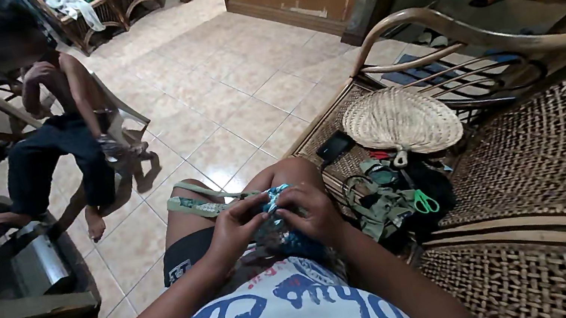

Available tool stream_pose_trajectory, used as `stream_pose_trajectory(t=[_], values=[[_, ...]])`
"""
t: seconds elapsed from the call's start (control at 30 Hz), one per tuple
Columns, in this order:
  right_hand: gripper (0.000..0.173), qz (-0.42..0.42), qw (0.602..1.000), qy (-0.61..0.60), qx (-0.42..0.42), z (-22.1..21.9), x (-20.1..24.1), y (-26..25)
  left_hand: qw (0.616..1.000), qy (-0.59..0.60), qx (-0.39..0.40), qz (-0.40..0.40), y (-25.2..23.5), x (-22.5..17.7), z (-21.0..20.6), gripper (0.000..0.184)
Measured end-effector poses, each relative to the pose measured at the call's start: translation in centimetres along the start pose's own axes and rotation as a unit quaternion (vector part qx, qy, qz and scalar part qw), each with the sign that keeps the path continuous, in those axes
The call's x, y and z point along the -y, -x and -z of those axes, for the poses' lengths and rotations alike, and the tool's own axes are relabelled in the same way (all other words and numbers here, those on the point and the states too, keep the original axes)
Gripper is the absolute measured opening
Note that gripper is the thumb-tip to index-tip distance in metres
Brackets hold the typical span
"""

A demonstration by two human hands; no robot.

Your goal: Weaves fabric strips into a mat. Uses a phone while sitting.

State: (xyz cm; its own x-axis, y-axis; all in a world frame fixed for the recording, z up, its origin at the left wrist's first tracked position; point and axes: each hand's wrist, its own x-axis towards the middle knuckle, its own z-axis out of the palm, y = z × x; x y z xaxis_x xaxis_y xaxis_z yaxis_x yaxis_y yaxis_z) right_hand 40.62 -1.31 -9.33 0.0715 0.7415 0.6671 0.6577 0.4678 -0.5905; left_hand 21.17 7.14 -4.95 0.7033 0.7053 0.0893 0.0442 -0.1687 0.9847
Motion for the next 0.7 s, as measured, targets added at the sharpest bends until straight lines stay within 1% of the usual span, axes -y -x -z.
stream_pose_trajectory(t=[0.23, 0.4, 0.47, 0.57, 0.6, 0.7], values=[[0.018, 0.027, 0.997, 0.075, 0.016, 1.2, 0.4, -0.3, 1.0, 0.005, -0.01, 0.001, 0.0, 0.2, 0.0, 0.034], [0.018, 0.009, 0.996, 0.091, 0.006, 1.0, 0.3, -0.2, 1.0, 0.026, -0.005, 0.006, 0.1, 0.1, 0.1, 0.036], [0.017, 0.0, 0.997, 0.076, 0.022, 0.9, 0.8, -0.1, 0.999, 0.036, -0.005, 0.016, 0.2, 0.1, 0.2, 0.036], [0.018, -0.005, 0.994, 0.022, 0.11, 2.1, 1.5, -0.6, 0.999, 0.039, -0.014, 0.029, 0.4, 0.1, 0.3, 0.036], [0.018, -0.009, 0.993, 0.019, 0.119, 2.4, 1.4, -0.7, 0.999, 0.038, -0.014, 0.028, 0.4, 0.1, 0.3, 0.037], [0.018, -0.03, 0.995, 0.024, 0.09, 2.5, 0.7, -0.9, 0.999, 0.035, -0.012, 0.023, 0.3, 0.1, 0.3, 0.037]])
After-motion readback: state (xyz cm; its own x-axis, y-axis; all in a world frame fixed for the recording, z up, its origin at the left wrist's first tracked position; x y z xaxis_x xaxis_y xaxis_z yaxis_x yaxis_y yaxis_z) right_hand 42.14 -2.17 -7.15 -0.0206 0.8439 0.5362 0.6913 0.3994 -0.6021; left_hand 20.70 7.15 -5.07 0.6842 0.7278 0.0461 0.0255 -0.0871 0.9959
